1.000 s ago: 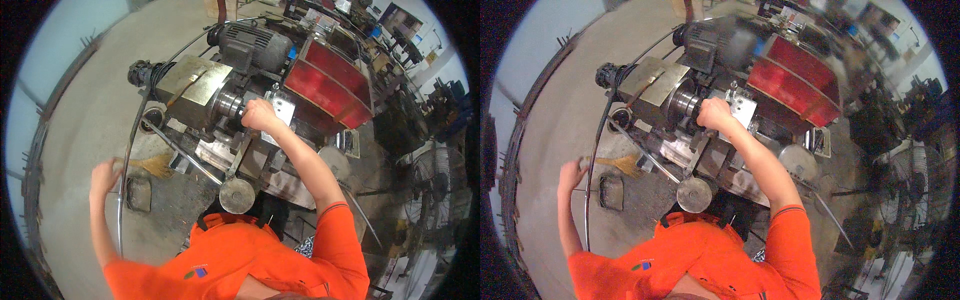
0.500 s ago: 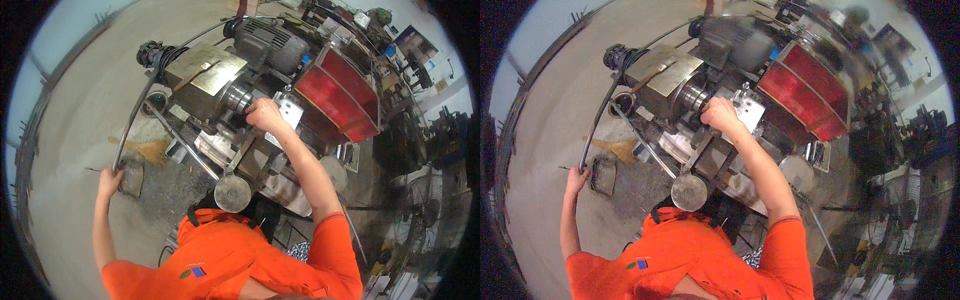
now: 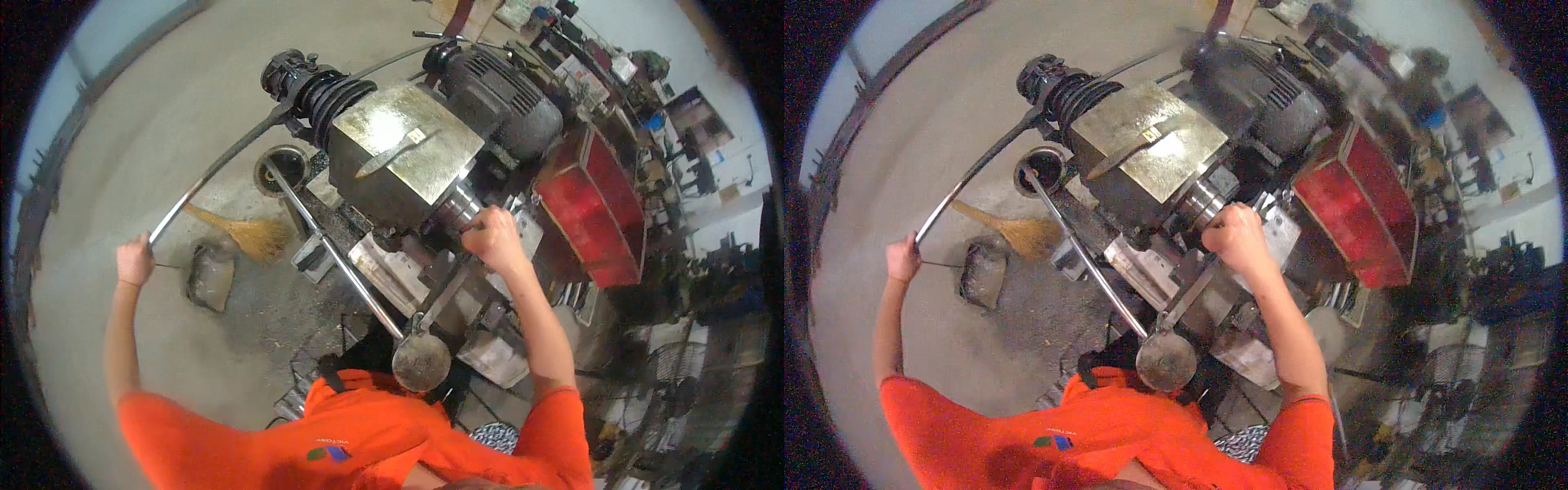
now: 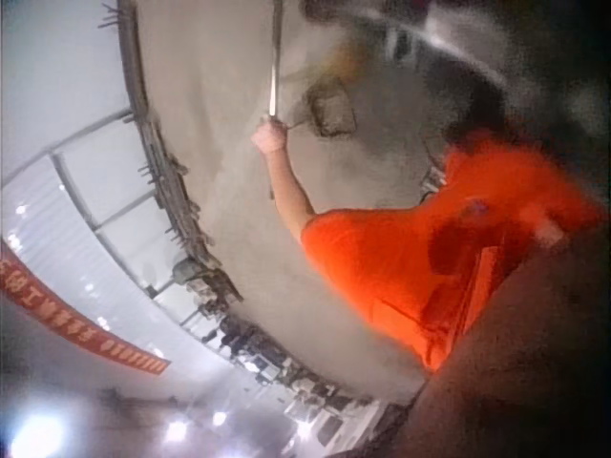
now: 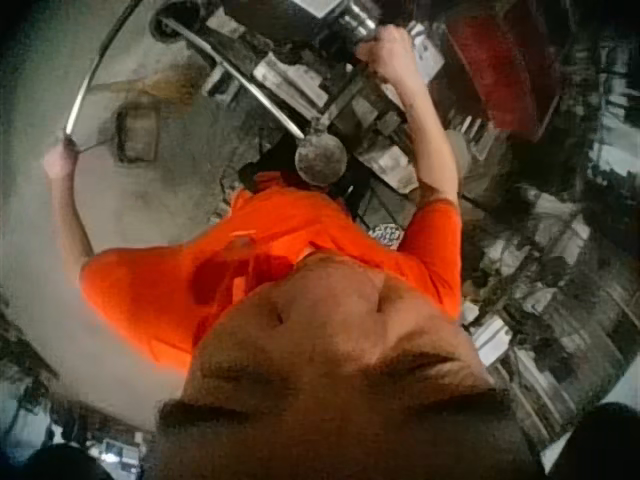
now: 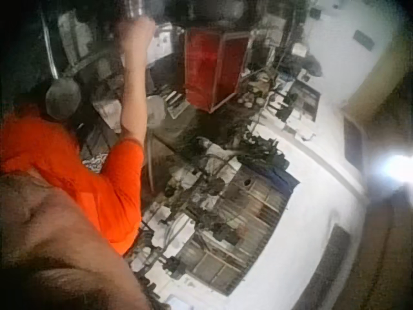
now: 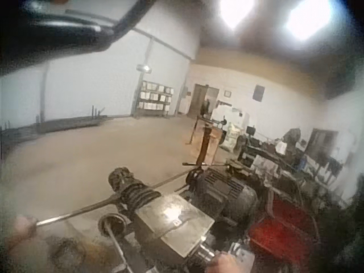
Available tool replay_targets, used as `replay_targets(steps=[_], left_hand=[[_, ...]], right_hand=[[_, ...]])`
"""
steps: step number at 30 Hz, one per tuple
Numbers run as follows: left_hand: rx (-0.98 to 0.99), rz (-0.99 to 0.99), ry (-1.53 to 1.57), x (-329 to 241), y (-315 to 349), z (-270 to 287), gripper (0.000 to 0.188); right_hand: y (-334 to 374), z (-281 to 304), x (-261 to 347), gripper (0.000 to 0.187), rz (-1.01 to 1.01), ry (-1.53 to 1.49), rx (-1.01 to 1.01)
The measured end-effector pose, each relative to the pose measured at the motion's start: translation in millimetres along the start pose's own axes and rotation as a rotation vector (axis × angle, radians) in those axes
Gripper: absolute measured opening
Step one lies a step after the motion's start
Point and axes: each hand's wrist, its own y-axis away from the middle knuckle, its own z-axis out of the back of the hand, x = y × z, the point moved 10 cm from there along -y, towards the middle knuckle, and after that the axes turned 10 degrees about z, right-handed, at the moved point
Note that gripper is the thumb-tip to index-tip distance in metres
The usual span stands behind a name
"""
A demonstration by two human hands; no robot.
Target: The person operates a metal cutting machine in a workshop, repeatedly inserting metal rods, actuating the cutting mechanism, and collecting the cut pieces. The person handles the rods and machine controls by hand throughout the sequence.
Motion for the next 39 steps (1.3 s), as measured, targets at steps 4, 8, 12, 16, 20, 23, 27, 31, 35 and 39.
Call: replay_targets(steps=[4,8,12,16,20,23,27,31,35,39], left_hand=[[-0.016,0.019,-0.122,-6,-19,13,0.024],[0.024,0.057,-0.137,0,-22,5,0.022],[0.048,0.065,-0.109,-1,-14,-10,0.021],[-0.101,-0.030,-0.087,15,-24,3,0.017],[-0.071,-0.004,-0.159,11,-42,-17,0.014],[0.039,0.150,-0.108,14,-49,-9,0.020],[-0.761,-0.100,0.435,-118,-10,105,0.024],[0.469,0.166,0.734,-234,0,-87,0.029],[0.472,-0.101,0.514,-349,41,-121,0.049],[0.269,-0.495,-0.144,-340,-1,-158,0.035]], right_hand=[[-3,-8,-7,0.020,0.004,0.036,0.034],[-4,-5,-3,0.020,-0.017,-0.009,0.052],[4,-4,3,0.021,0.197,0.072,-0.025],[1,-11,-10,0.013,0.089,0.031,-0.066],[12,-7,-4,0.017,0.236,0.163,0.019],[23,0,-10,0.032,0.094,0.008,-0.028],[100,63,-5,0.042,0.078,-0.112,-0.350],[210,103,-47,0.038,-0.127,-0.092,-0.475],[342,109,-109,0.037,-0.551,-0.021,-0.486],[446,98,-163,0.037,-0.778,0.018,-0.460]])
